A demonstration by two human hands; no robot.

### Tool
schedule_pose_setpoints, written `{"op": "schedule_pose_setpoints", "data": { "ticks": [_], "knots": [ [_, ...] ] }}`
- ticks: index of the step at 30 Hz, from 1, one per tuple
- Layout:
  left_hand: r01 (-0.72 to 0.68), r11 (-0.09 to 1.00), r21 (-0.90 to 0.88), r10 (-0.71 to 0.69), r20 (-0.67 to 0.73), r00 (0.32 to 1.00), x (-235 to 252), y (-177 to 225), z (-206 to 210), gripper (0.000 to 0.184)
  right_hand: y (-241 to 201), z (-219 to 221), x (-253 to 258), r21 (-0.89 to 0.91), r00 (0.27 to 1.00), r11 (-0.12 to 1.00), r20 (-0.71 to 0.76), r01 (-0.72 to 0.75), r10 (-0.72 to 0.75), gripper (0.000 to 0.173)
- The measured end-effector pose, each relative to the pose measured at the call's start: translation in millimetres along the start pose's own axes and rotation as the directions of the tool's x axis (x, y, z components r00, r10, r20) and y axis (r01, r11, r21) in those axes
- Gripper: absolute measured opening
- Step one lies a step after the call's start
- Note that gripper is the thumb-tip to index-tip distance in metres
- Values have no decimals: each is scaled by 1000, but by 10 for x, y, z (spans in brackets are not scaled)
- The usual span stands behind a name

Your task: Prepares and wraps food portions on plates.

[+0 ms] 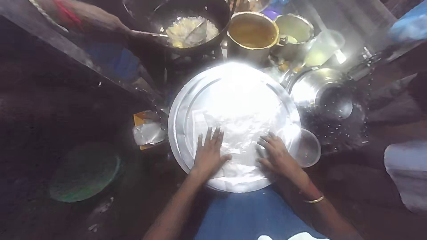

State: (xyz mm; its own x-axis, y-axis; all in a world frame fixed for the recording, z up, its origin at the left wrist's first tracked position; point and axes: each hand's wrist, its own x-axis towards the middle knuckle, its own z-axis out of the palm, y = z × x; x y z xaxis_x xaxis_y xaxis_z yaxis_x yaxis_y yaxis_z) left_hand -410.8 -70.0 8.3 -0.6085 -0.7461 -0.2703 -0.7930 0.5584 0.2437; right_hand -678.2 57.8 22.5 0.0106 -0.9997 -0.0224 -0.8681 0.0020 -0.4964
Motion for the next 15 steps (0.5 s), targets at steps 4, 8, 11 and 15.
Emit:
{"op": "schedule_pose_setpoints", "data": {
  "ticks": [4,8,11,15],
  "knots": [
    [21,998,53,-25,80,997,39,-341,-186,104,-24,-49,156,76,994,997,-107,30,-22,48],
    [-54,998,30,50,119,992,35,-643,-277,102,13,-187,348,25,983,996,-163,-80,83,54],
    [-60,998,7,60,54,997,11,-683,-275,101,86,-193,432,-105,985,980,19,-166,169,64],
    [-45,999,15,47,-211,976,-98,-447,-97,95,68,-142,344,-119,990,984,29,-133,137,54]
  ]
}}
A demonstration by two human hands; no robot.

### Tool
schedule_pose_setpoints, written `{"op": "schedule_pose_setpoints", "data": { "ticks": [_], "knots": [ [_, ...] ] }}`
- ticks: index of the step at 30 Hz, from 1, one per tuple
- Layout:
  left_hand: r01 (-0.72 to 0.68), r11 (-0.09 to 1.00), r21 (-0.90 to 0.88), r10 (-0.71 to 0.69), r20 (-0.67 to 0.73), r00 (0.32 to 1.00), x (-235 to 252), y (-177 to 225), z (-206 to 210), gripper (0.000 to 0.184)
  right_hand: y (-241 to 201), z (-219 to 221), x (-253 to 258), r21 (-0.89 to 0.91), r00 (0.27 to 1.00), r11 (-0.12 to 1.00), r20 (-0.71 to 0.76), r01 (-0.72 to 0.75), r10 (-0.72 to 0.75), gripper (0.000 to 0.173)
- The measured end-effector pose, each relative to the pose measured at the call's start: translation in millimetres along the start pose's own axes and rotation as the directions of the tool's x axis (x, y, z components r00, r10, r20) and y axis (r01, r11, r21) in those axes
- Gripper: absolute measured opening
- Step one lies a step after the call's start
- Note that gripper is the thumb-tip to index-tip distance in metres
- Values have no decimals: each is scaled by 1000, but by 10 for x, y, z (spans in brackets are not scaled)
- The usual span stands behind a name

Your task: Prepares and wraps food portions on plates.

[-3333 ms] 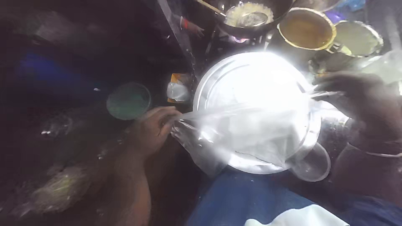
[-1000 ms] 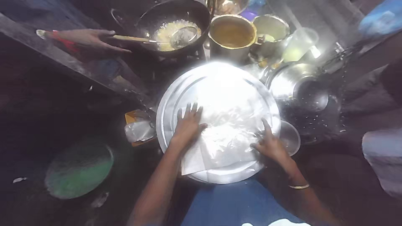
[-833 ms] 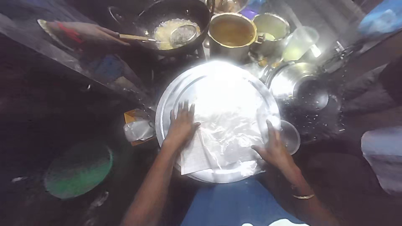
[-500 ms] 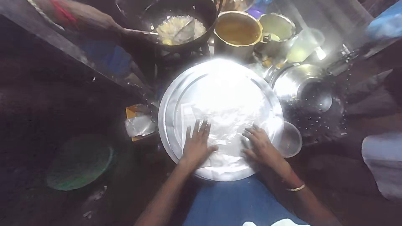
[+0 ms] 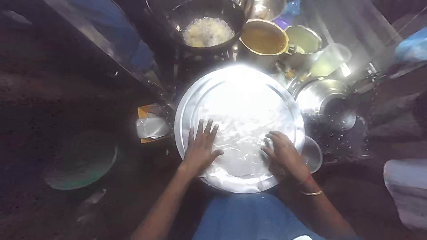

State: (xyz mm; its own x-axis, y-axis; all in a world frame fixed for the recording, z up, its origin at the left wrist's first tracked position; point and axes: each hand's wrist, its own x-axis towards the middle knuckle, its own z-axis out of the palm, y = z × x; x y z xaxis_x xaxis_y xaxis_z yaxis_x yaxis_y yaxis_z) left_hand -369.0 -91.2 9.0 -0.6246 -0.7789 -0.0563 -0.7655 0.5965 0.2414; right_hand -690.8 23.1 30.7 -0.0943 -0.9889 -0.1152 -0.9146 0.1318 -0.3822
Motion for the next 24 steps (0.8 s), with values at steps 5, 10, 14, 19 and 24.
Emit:
{"op": "schedule_pose_setpoints", "data": {
  "ticks": [5,10,14,19,24],
  "knots": [
    [90,994,61,-96,105,990,28,172,171,98,102,-4,-66,4,1000,1000,-10,10,-10,43],
    [135,990,-43,-137,-71,988,-177,39,49,95,225,-293,39,147,992,989,-120,-21,39,37],
    [536,690,-486,-668,-143,730,-403,-47,-48,98,666,-607,362,103,937,963,-226,-250,267,53],
    [610,311,-729,-854,67,515,-480,94,113,95,892,-642,654,62,938,966,-229,-253,260,30],
    [645,296,-704,-897,27,440,-578,30,34,64,723,-533,687,-26,980,990,-149,-137,132,25]
  ]
}}
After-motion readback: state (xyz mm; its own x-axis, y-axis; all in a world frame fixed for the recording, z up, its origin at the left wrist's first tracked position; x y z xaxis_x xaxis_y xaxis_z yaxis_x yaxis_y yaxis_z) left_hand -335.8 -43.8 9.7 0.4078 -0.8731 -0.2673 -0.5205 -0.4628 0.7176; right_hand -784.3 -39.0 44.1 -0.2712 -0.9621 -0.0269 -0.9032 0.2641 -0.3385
